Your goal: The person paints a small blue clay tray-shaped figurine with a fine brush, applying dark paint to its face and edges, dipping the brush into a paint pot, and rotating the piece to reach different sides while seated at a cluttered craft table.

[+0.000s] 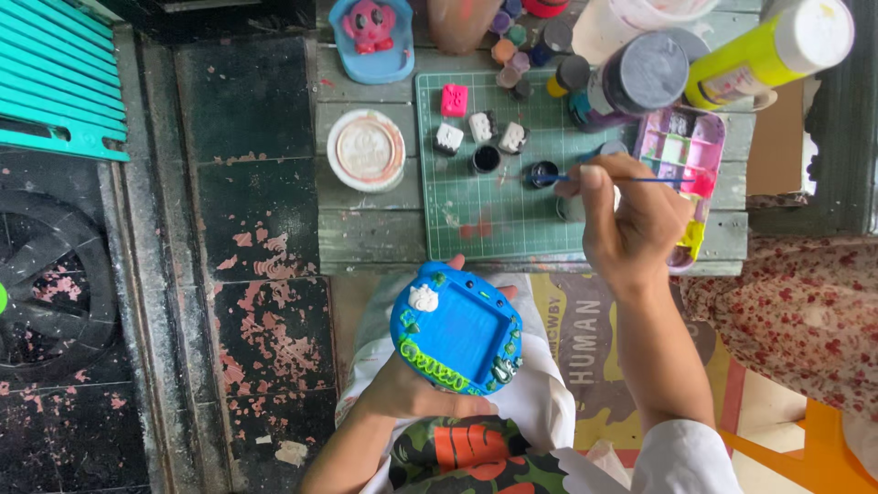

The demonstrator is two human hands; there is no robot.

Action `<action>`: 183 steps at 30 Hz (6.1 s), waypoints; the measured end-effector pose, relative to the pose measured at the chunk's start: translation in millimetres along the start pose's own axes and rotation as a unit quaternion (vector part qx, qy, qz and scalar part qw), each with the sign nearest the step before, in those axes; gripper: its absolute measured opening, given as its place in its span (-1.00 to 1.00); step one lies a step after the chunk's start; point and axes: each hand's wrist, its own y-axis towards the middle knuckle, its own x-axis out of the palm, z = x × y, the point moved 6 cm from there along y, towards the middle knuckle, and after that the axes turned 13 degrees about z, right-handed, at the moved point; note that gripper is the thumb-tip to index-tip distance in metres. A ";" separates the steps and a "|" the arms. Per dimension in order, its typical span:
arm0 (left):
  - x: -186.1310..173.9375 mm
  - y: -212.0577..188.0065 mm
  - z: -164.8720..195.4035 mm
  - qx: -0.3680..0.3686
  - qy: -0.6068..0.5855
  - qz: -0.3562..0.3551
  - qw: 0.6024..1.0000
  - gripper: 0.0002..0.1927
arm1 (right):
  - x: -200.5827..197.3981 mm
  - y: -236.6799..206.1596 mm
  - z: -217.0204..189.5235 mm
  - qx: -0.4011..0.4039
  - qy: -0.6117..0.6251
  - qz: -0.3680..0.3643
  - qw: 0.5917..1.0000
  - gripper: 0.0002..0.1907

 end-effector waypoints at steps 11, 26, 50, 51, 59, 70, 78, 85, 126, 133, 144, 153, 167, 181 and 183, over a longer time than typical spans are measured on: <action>-40.2 -35.4 -80.0 -0.067 -0.007 0.019 0.998 0.45 | 6.2 -70.8 -15.0 -0.048 0.095 -0.187 0.977 -0.94; -51.2 -141.8 -160.1 -0.083 0.027 0.036 0.996 0.34 | -30.9 -189.4 -58.2 -0.083 0.094 -0.261 0.957 -0.84; -69.5 -301.8 -238.3 -0.067 0.002 0.043 0.997 0.39 | -76.2 -354.8 -137.4 -0.079 0.081 -0.275 0.955 -0.82; -70.5 -300.6 -239.2 -0.077 -0.011 0.053 0.996 0.39 | -75.0 -354.2 -136.9 -0.080 0.082 -0.275 0.954 -0.82; -79.6 -374.2 -277.4 -0.059 -0.021 0.059 0.996 0.38 | -99.5 -425.3 -173.3 -0.080 0.085 -0.263 0.958 -0.84; -89.8 -528.5 -164.0 -0.027 0.023 0.046 0.998 0.43 | -138.5 -462.0 -319.5 0.215 0.194 0.054 0.956 -0.67; -45.7 -589.1 -216.1 0.023 0.164 -0.023 0.986 0.28 | -227.3 -536.5 -306.1 0.334 0.334 0.091 0.876 -0.61; -55.5 -660.1 -254.5 -0.002 0.113 -0.016 0.994 0.27 | -242.1 -599.6 -350.1 0.321 0.289 0.087 0.898 -0.70; -38.1 -616.5 -324.9 -0.017 0.151 0.057 0.987 0.41 | -238.2 -613.9 -298.7 0.193 0.265 -0.125 0.937 -0.74; -38.8 -610.0 -331.4 -0.049 0.104 0.075 0.991 0.42 | -240.9 -615.6 -292.2 0.201 0.232 -0.110 0.945 -0.71; -50.1 -605.1 -336.8 -0.027 0.140 0.040 0.989 0.38 | -230.4 -619.3 -288.1 0.187 0.223 -0.118 0.949 -0.71; -59.9 -601.2 -340.0 -0.047 0.111 0.062 0.991 0.39 | -221.3 -623.4 -285.0 0.182 0.205 -0.123 0.954 -0.71; -69.1 -587.5 -343.4 -0.048 0.103 0.063 0.992 0.38 | -209.3 -624.6 -269.8 0.172 0.223 -0.126 0.951 -0.69; -59.8 -578.1 -350.8 0.090 0.290 0.021 0.953 0.14 | -210.4 -622.4 -273.5 0.061 0.271 -0.052 0.959 -0.68; -59.3 -577.7 -353.9 0.096 0.311 0.015 0.946 0.09 | -208.7 -621.2 -279.8 0.026 0.266 -0.062 0.962 -0.66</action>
